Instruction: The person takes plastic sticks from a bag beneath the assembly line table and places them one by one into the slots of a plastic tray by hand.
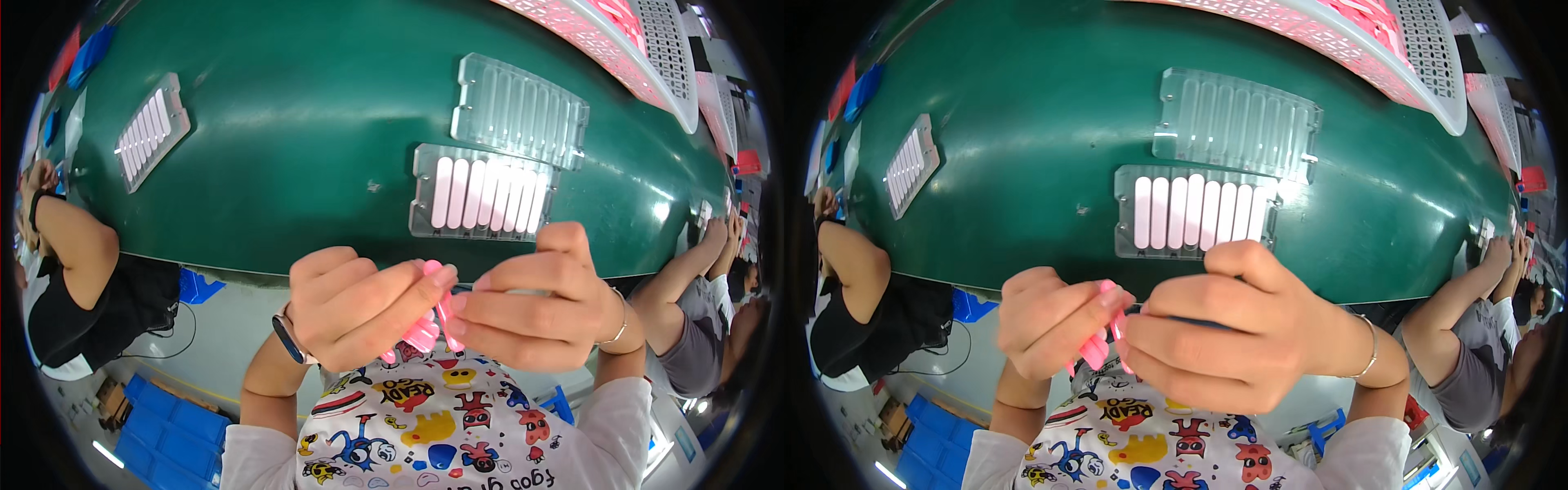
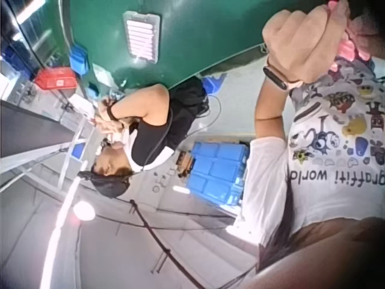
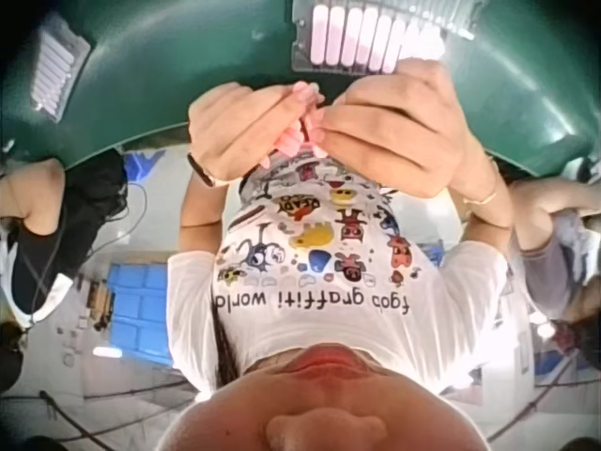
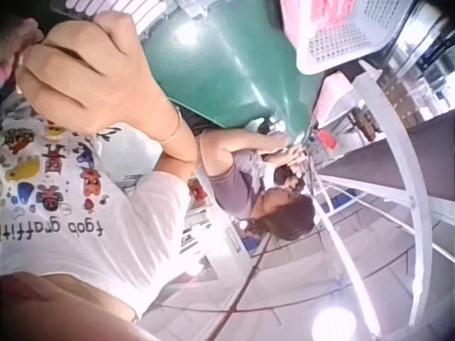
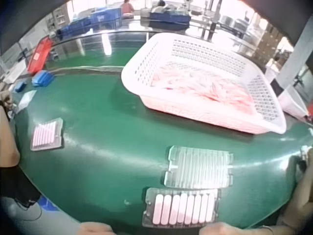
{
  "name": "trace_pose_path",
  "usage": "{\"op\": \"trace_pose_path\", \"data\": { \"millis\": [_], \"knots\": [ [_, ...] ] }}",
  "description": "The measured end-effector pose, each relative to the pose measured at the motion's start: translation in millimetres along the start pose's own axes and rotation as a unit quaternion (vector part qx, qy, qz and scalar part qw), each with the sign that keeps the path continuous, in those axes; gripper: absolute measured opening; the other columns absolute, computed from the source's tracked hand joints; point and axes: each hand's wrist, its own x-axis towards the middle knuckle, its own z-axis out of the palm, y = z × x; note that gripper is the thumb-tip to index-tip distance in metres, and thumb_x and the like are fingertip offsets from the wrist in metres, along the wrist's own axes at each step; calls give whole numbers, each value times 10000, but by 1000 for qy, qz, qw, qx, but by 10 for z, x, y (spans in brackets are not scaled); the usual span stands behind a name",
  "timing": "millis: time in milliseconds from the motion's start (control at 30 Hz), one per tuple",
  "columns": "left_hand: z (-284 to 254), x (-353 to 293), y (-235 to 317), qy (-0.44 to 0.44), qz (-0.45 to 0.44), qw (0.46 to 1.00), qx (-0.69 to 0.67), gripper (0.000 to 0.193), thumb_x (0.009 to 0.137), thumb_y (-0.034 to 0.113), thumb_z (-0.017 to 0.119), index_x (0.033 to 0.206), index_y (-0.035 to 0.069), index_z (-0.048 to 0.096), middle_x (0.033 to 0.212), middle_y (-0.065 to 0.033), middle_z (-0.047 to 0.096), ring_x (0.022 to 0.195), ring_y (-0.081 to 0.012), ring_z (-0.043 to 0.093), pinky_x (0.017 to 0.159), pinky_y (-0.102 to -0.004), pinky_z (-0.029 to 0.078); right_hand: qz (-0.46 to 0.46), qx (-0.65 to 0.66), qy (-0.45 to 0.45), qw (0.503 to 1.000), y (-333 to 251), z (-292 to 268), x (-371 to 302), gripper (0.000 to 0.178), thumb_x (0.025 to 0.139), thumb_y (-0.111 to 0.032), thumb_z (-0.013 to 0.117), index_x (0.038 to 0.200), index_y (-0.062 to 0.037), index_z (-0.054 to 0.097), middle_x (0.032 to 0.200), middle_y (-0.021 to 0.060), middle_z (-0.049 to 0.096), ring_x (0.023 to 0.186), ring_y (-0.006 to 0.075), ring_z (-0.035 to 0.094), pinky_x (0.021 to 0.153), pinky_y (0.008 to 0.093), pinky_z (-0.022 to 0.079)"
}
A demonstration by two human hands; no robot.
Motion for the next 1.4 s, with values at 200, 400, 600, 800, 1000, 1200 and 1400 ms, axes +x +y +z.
{"op": "trace_pose_path", "data": {
  "millis": [200,400,600,800,1000,1200,1400],
  "knots": [
    [114,176,-11,-63,-45,997,18,436,681,111,768,1095,32,655,540,2,411,417,-155,398,406,-289,327,322,142,300,887,161,-94,-154,252,763,-19,678,1002,0,597,828,23,646,733,127,589,624,262,399],
    [152,373,-123,-237,-11,966,101,525,698,204,762,1192,97,624,563,6,350,444,-116,424,429,-274,392,449,9,206,869,819,-446,-352,154,817,-85,664,952,-16,692,810,-4,670,741,31,538,640,198,335],
    [56,483,-70,-305,-21,945,114,602,711,264,748,1265,104,572,571,6,347,447,-121,426,429,-272,384,470,52,197,859,850,-451,-313,150,817,-100,674,941,-17,693,822,-10,674,739,30,541,635,191,327],
    [89,464,-74,-328,-38,934,135,596,724,256,739,1274,105,566,571,5,333,446,-122,418,420,-271,365,459,90,222,856,905,-477,-302,141,813,-90,678,934,-17,688,799,-27,655,750,36,549,654,196,352],
    [34,473,-48,-355,-43,918,171,604,727,258,738,1284,109,558,577,6,334,454,-119,413,425,-271,360,472,63,178,861,918,-538,-381,139,809,-86,682,919,-3,685,779,-36,629,709,38,494,627,193,356],
    [132,550,-53,-339,-24,927,160,587,720,269,740,1264,123,575,572,5,343,457,-118,428,428,-269,367,458,81,211,860,916,-549,-433,138,804,-88,686,909,1,681,759,-49,601,686,46,426,614,187,355],
    [59,578,-42,-395,-28,903,167,602,710,281,742,1262,110,572,568,5,360,461,-127,436,433,-277,370,455,64,205,864,867,-542,-458,140,803,-99,690,905,-3,680,775,-44,616,696,47,436,636,192,362]
  ]
}}
